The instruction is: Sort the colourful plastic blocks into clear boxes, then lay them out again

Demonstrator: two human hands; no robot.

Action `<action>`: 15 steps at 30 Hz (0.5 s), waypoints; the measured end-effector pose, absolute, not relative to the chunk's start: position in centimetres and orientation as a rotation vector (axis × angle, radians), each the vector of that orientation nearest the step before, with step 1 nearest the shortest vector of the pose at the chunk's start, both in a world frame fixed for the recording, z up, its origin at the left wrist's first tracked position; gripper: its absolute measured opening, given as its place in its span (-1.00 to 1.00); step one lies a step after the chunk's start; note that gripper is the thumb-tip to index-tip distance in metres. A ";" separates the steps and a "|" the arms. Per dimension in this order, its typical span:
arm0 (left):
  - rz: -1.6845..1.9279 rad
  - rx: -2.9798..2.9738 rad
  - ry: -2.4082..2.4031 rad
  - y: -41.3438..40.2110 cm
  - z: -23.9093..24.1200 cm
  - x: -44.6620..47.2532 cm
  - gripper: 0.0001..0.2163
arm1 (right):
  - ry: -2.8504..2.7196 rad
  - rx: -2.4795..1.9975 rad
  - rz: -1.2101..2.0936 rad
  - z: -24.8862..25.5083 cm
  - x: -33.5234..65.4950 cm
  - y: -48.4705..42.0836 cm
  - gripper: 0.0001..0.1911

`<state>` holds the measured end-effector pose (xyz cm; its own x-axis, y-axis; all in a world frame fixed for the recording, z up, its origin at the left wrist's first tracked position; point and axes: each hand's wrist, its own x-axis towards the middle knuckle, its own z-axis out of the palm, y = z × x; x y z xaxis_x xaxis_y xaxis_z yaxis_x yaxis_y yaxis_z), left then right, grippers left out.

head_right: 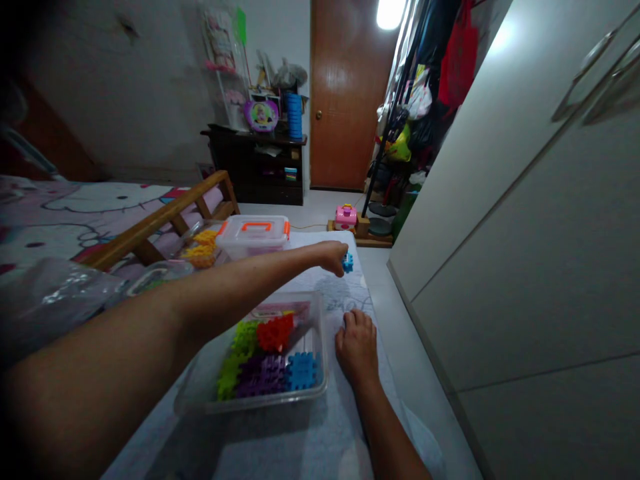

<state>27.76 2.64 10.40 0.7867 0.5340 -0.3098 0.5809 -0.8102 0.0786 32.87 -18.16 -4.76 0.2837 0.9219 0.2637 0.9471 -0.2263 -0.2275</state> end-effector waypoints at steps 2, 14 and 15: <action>-0.382 2.839 0.844 1.9 12.8 26.3 -0.49 | -1.706 -2.215 -0.104 -4.6 32.9 -18.2 -0.80; -0.552 2.858 0.650 -7.2 18.1 14.2 -0.44 | -1.760 -2.268 -0.104 -3.9 32.7 -18.3 -0.78; -0.555 2.845 0.649 -7.7 17.4 13.5 -0.44 | -1.763 -2.268 -0.106 -3.9 32.7 -18.3 -0.78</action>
